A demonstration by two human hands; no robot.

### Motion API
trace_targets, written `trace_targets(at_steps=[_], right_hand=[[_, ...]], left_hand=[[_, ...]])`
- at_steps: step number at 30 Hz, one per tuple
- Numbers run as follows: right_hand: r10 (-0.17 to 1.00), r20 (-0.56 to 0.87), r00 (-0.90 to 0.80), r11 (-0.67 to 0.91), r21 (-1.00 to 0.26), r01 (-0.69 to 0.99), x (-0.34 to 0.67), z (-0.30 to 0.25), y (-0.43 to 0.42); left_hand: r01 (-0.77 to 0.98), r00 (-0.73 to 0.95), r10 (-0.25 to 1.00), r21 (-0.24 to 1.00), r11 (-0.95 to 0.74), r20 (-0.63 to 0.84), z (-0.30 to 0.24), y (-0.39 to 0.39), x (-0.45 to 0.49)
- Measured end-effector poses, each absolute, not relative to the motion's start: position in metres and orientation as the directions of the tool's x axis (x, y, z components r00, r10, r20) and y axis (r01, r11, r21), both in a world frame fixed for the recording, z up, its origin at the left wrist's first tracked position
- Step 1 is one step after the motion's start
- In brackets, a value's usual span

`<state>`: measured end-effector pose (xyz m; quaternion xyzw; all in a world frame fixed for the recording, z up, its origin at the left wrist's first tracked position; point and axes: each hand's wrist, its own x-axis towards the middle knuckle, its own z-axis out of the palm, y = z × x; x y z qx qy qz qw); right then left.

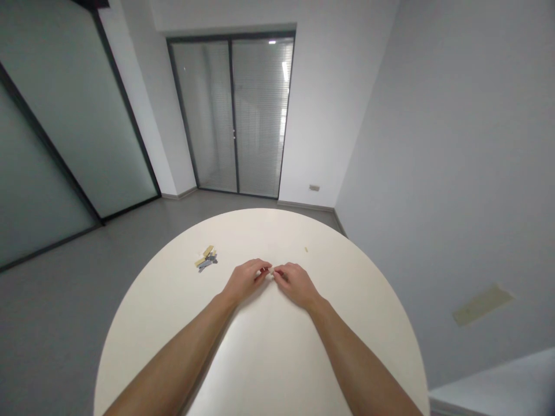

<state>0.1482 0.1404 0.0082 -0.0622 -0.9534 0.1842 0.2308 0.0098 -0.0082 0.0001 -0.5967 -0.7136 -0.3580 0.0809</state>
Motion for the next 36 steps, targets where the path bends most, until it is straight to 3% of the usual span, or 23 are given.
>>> trace_targets(at_steps=[14,36], right_hand=[[0.177,0.402,-0.898,0.896,-0.444,-0.022,0.1501,0.0127,0.1387],[0.181,0.446,-0.877,0.891,-0.452,-0.046,0.1494,0.0078,0.1414]], left_hand=[[0.923,-0.203,0.823,0.384,-0.02,0.53,0.0065,-0.0092,0.0121],[0.935,-0.252,0.8,0.35,0.056,0.545,0.0019,-0.0076,0.0107]])
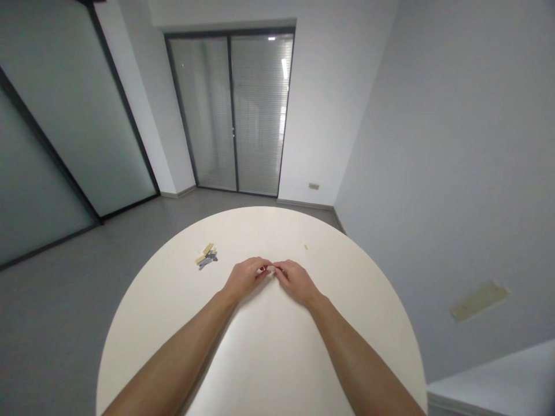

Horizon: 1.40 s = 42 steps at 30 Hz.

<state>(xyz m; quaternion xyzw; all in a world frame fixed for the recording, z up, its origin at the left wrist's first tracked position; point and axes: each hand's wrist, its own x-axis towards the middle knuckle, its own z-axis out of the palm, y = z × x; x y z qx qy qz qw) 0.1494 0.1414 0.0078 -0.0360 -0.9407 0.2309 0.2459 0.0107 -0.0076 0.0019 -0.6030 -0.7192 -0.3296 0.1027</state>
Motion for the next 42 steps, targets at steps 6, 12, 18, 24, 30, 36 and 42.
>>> trace_targets(at_steps=[6,12,18,24,30,36,42], right_hand=[[0.186,0.447,-0.875,0.886,-0.461,-0.046,0.1482,0.0066,0.1417],[0.186,0.462,-0.867,0.875,-0.479,-0.068,0.1486,0.0081,0.1405],[0.206,0.453,-0.867,0.868,-0.494,-0.052,0.149,0.0086,0.1404],[0.207,0.447,-0.87,0.88,-0.474,-0.034,0.1499,0.0098,0.1406],[0.215,0.442,-0.871,0.889,-0.457,-0.012,0.1499,0.0102,0.1394],[0.212,0.437,-0.874,0.888,-0.46,-0.015,0.1497,0.0088,0.1402],[0.221,0.445,-0.868,0.887,-0.461,-0.01,0.1495,0.0093,0.1394]], left_hand=[[0.931,-0.274,0.803,0.356,0.083,0.529,0.0038,-0.0079,0.0113],[0.922,-0.312,0.795,0.368,0.121,0.521,0.007,-0.0089,0.0122],[0.917,-0.322,0.796,0.379,0.127,0.512,0.0056,-0.009,0.0126],[0.914,-0.323,0.803,0.384,0.129,0.5,0.0046,-0.0083,0.0127],[0.917,-0.309,0.815,0.382,0.119,0.49,0.0051,-0.0082,0.0128],[0.916,-0.3,0.812,0.39,0.097,0.501,0.0053,-0.0085,0.0137],[0.913,-0.293,0.811,0.399,0.081,0.507,0.0059,-0.0092,0.0145]])
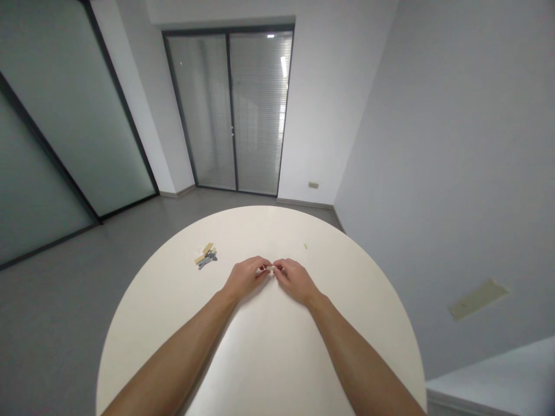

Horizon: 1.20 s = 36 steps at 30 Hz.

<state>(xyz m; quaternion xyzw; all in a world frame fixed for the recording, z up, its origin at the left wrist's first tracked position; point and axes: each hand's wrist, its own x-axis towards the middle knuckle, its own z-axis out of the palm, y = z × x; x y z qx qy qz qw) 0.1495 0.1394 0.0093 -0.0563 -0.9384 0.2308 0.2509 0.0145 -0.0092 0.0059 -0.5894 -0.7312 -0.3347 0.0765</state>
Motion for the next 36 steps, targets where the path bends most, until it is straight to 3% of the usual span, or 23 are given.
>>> trace_targets(at_steps=[11,36], right_hand=[[0.224,0.505,-0.834,0.866,-0.496,-0.068,0.151,0.0101,0.14],[0.248,0.5,-0.83,0.884,-0.466,-0.017,0.1496,0.0127,0.1405]], left_hand=[[0.895,-0.333,0.796,0.435,0.097,0.506,0.0094,-0.0098,0.0154],[0.897,-0.319,0.789,0.435,0.073,0.525,0.0061,-0.0094,0.0131]])
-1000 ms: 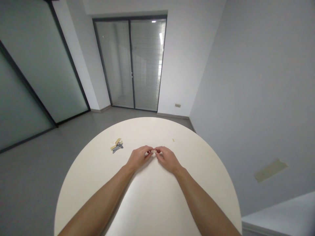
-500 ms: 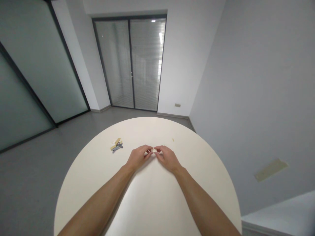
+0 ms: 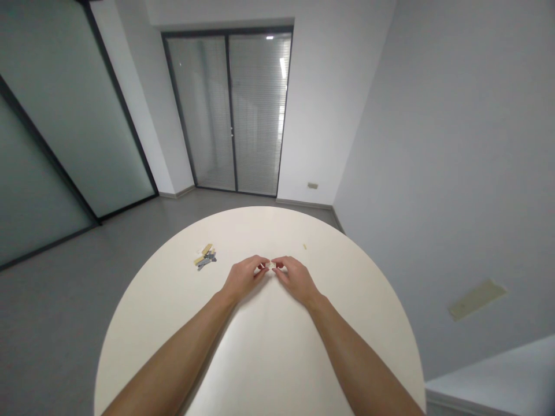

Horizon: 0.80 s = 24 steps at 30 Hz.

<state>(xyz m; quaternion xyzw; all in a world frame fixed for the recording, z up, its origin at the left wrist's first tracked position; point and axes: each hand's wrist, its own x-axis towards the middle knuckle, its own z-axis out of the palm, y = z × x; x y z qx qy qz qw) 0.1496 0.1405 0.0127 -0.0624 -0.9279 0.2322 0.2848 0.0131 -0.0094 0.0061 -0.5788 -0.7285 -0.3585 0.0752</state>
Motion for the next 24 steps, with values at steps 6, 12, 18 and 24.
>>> trace_targets(at_steps=[6,12,18,24], right_hand=[[0.233,0.514,-0.826,0.885,-0.463,-0.038,0.1503,0.0117,0.1412],[0.233,0.514,-0.826,0.888,-0.459,-0.035,0.1499,0.011,0.142],[0.241,0.525,-0.816,0.884,-0.466,-0.039,0.1506,0.012,0.1416],[0.241,0.528,-0.814,0.882,-0.469,-0.042,0.151,0.0119,0.142]], left_hand=[[0.897,-0.327,0.782,0.435,0.08,0.53,0.0063,-0.009,0.0143],[0.903,-0.319,0.785,0.422,0.082,0.531,0.0058,-0.009,0.0141],[0.898,-0.323,0.788,0.432,0.081,0.524,0.0059,-0.0094,0.0142],[0.896,-0.331,0.793,0.435,0.093,0.512,0.006,-0.0092,0.0142]])
